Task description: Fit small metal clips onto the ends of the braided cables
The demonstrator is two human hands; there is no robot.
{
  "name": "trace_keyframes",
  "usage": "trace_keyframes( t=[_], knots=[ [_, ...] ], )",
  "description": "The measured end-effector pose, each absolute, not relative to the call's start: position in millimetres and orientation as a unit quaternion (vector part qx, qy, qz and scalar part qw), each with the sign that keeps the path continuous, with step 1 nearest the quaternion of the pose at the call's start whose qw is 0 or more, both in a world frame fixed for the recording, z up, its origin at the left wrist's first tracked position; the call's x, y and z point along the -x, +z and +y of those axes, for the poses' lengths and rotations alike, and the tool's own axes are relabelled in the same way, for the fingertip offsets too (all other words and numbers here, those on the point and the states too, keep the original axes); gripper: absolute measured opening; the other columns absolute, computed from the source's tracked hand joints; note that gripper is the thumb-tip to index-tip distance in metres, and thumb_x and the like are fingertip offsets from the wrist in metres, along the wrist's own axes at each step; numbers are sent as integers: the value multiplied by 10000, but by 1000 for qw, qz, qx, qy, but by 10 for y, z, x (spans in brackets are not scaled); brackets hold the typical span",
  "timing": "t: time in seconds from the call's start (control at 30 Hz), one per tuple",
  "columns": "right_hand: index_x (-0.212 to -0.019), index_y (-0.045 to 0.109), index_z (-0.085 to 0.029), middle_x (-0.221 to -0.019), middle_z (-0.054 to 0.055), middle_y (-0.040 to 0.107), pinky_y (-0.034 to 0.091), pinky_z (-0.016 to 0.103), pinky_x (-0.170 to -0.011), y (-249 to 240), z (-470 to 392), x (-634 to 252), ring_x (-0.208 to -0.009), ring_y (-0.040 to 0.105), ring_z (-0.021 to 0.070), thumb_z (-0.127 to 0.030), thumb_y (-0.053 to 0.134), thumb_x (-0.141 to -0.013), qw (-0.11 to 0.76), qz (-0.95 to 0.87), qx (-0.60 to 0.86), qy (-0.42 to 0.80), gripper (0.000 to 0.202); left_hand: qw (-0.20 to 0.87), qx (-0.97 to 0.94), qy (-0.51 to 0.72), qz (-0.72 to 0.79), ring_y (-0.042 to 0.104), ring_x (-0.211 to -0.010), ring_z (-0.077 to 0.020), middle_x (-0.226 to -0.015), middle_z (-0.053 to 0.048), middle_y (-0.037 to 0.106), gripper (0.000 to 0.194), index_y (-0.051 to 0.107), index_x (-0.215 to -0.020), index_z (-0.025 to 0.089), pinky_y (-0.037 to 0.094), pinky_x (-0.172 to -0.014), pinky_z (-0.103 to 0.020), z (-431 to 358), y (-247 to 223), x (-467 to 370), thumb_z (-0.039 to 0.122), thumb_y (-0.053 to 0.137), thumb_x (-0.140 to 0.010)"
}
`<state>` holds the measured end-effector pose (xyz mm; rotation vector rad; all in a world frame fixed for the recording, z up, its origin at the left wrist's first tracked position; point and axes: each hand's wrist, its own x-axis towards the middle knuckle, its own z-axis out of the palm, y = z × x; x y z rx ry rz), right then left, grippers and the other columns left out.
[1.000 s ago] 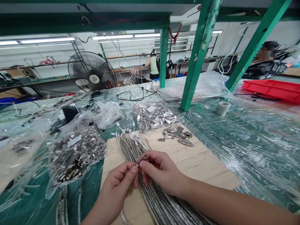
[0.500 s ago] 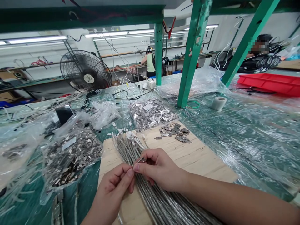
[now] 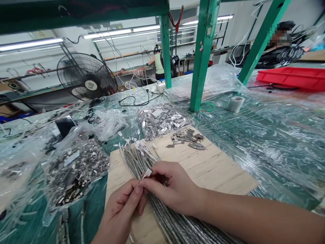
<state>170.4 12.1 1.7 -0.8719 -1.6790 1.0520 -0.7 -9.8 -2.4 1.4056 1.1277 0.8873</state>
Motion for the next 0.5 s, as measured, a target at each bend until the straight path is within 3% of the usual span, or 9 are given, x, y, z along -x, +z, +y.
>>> trace_keyframes(
  t=[0.13,0.23,0.5],
  knots=[
    [-923,669,-154,-726,13,630,442,225,-556,16,113,-1706,-627,561,117,-247,633,-854,526,-667,344,400,122,536,-586,390,466,393,-565,-107,-550,41,455,366,579,-738,177,317,-585,-211,-110,-38,1,478,484,-922],
    [-1065,630,-181,-833,30,674,499,221,-590,-6,113,-1694,-702,633,129,-202,632,-851,576,-620,337,412,215,516,-584,398,484,386,-534,-102,-535,45,476,346,591,-794,179,302,-547,-208,-118,-46,-2,493,503,-908],
    [-884,687,-169,-781,35,700,552,245,-626,-39,150,-1675,-677,679,140,-170,668,-830,607,-598,321,413,57,478,-591,401,512,426,-537,-103,-539,39,512,329,582,-770,172,325,-546,-204,-142,-2,-44,470,526,-897]
  ],
)
